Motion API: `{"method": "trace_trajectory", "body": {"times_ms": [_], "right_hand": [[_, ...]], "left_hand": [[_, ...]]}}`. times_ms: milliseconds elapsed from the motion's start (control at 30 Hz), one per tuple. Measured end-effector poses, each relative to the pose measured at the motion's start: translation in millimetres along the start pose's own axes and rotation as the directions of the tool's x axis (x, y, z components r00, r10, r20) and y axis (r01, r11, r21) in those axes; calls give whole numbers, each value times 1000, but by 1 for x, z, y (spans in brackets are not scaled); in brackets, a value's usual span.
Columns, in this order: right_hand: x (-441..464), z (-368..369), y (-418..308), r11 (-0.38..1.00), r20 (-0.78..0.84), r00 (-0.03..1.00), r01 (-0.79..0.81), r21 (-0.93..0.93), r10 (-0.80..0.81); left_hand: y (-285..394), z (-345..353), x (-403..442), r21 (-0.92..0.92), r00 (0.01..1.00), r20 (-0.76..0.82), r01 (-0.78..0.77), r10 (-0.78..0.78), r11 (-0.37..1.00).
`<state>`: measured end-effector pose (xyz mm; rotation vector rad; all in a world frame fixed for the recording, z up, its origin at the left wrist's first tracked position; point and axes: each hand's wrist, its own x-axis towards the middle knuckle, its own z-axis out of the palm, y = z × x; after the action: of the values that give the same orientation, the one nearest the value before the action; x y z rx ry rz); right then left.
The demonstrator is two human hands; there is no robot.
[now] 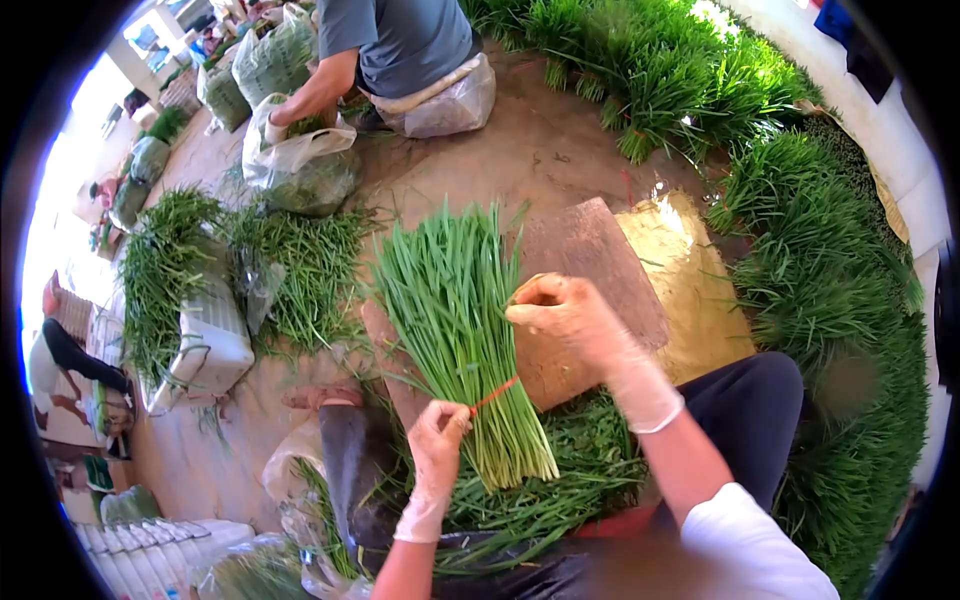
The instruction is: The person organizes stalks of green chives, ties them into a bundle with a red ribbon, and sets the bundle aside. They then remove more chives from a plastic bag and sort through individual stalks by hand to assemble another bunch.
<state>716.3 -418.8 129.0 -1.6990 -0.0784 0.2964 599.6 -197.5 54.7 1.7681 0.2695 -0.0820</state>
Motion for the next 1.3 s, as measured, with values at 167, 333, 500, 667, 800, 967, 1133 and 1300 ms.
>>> {"method": "trace_trajectory", "body": {"times_ms": [167, 333, 500, 667, 800, 967, 1133, 1300], "right_hand": [[-80, -18, -14, 958, 636, 717, -235, -166, 286], [-115, 12, 37, 507, 338, 938, 254, -824, 80], [-65, 55, 35, 712, 158, 918, 383, -588, -364], [-43, 70, 64, 947, -45, 948, 312, -80, -316], [-44, 52, 94, 982, -160, 969, 189, -9, -188], [-50, 53, 104, 940, -185, 975, -52, 337, 120], [-45, 67, 104, 980, -244, 968, -13, 200, 63], [-43, 69, 105, 908, -227, 962, -46, 417, 153]], "left_hand": [[12, -15, 16, 485, 912, 178, -409, 370, 773], [62, -20, 29, 711, 794, 409, -586, 450, 389], [78, -7, 35, 670, 739, 508, -662, 442, 337], [92, 9, 35, 655, 762, 456, -637, 459, 407], [51, 22, 12, 456, 848, -30, -459, 529, 762], [24, 48, -56, 858, 904, 144, -316, 402, 404], [12, 68, -52, 986, 952, 84, -123, 295, 115], [22, 89, -72, 971, 985, 136, -154, 107, 182]]}}
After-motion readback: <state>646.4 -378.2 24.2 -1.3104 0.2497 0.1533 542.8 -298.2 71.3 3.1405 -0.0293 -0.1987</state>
